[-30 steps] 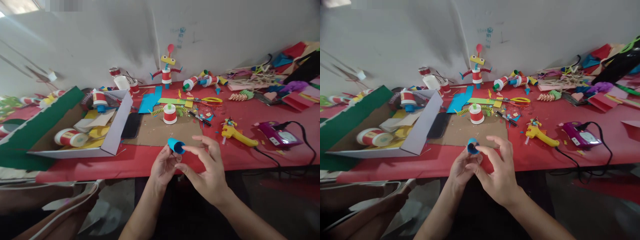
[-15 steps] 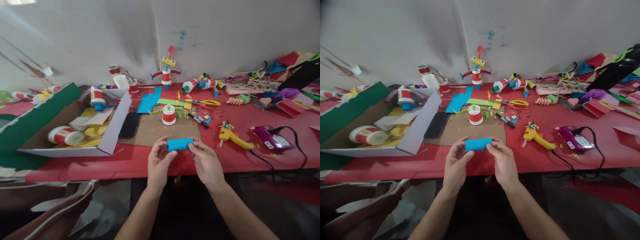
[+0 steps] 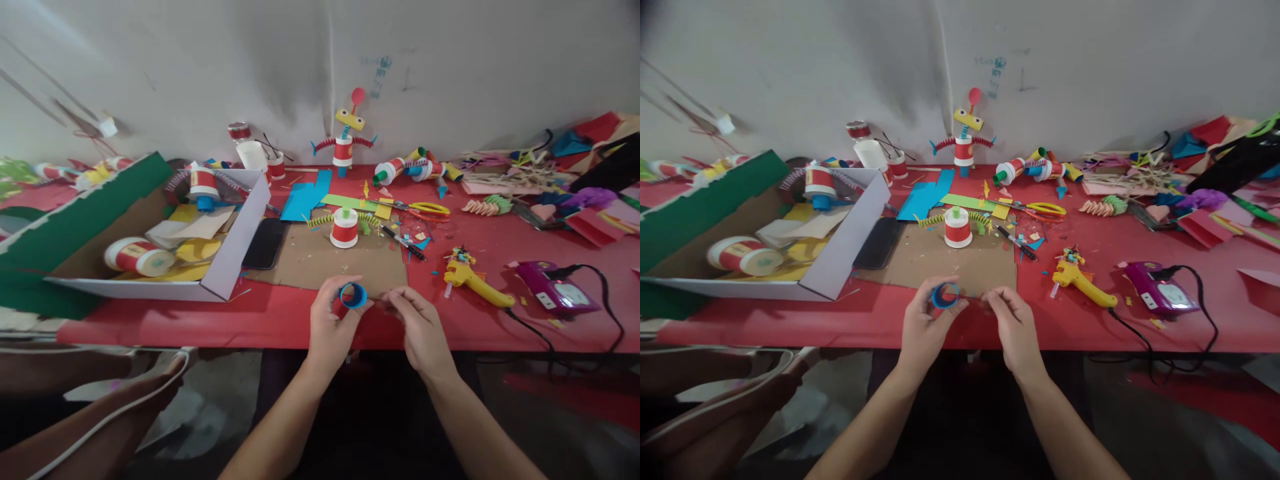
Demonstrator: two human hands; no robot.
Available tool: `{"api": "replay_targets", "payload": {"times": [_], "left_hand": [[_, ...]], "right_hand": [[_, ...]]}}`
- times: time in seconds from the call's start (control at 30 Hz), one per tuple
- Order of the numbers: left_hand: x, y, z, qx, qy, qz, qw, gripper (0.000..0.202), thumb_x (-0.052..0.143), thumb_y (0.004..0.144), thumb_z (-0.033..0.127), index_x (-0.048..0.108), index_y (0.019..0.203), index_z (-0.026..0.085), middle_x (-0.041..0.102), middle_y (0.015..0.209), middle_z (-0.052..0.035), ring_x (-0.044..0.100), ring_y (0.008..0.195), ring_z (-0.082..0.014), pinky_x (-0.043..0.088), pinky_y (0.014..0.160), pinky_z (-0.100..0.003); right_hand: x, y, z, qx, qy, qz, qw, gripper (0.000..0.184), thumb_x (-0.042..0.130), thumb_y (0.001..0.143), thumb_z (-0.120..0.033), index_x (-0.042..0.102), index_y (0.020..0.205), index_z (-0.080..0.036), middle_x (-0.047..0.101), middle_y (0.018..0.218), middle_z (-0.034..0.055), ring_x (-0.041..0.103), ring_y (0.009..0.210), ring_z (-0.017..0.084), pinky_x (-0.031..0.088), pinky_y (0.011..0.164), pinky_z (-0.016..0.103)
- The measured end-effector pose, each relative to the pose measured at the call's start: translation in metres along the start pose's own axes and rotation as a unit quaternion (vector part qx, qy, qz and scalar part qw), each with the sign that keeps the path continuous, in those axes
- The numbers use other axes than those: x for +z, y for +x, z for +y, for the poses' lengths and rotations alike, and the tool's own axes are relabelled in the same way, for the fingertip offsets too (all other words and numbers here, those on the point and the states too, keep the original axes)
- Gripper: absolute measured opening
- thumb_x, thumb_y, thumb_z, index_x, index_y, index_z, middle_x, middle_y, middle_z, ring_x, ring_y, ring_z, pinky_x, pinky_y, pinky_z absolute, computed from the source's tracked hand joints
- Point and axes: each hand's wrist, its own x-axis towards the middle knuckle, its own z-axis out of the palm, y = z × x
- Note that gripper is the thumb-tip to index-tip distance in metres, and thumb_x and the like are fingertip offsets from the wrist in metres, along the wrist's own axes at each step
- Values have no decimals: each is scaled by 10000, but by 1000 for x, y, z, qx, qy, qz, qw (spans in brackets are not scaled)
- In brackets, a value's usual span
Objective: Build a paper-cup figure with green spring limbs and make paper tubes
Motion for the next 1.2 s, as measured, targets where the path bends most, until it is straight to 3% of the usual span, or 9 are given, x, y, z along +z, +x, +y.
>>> {"api": "replay_targets", "payload": {"times": [0.17,0.23,0.33,0.43,0.63,0.83,1.03,1.13,1.2], "left_hand": [[-2,1,-8,53,86,24,995,353,660,711,54,714,990,263,649,991,-53,573,982,-225,426,891,-335],[-3,1,-11,73,127,23,989,424,599,693,-9,706,1006,256,637,993,-55,562,989,-227,431,892,-349],[-5,0,-15,97,184,18,978,472,552,677,-44,684,1034,234,620,995,-59,550,980,-221,449,871,-361],[-5,-1,-18,120,220,22,968,451,554,693,-38,675,1041,222,600,989,-63,543,962,-211,460,856,-356],[-4,-2,-23,160,255,3,953,435,565,712,-22,685,1047,229,570,959,-57,536,925,-199,463,838,-349],[-12,1,-24,137,217,-57,965,477,587,712,-1,651,1122,234,602,1048,-63,553,1003,-208,457,895,-364],[-17,4,-22,53,109,-74,990,305,689,761,152,660,1053,235,649,1011,-46,584,971,-202,448,881,-337],[-18,3,-20,8,23,-78,997,373,728,751,225,647,1114,251,628,1092,-51,577,1021,-202,432,918,-323],[-19,3,-17,-24,-27,-98,995,396,719,766,243,644,1155,271,609,1163,-50,552,1092,-205,404,965,-317]], "right_hand": [[-4,-7,-15,-77,-141,-4,987,383,532,903,-361,477,563,-195,433,555,-41,411,546,108,318,542,258],[-3,-8,-24,-102,-192,-34,975,352,549,893,-350,505,582,-192,474,610,-25,453,587,112,351,567,254],[2,-5,-34,-111,-226,-80,964,116,628,831,-315,620,821,-199,609,818,16,570,712,139,437,637,253],[8,0,-39,-81,-265,-135,951,203,630,819,-309,642,996,-210,675,896,34,632,770,162,487,672,262],[15,5,-40,-120,-364,-126,915,138,557,824,-215,688,787,-188,686,727,15,625,665,150,459,622,250],[10,4,-40,-148,-413,-107,892,167,552,826,-214,692,741,-183,670,652,11,602,593,147,428,570,251],[-1,2,-42,-65,-290,-106,949,299,519,895,-419,690,831,-181,701,695,27,664,604,165,498,552,248],[-7,1,-45,-111,-289,-58,949,288,519,907,-389,639,739,-188,608,594,-7,593,524,125,470,511,227],[-10,2,-48,-169,-291,-87,938,184,544,902,-319,641,805,-197,616,708,4,597,604,119,490,579,232]]}}
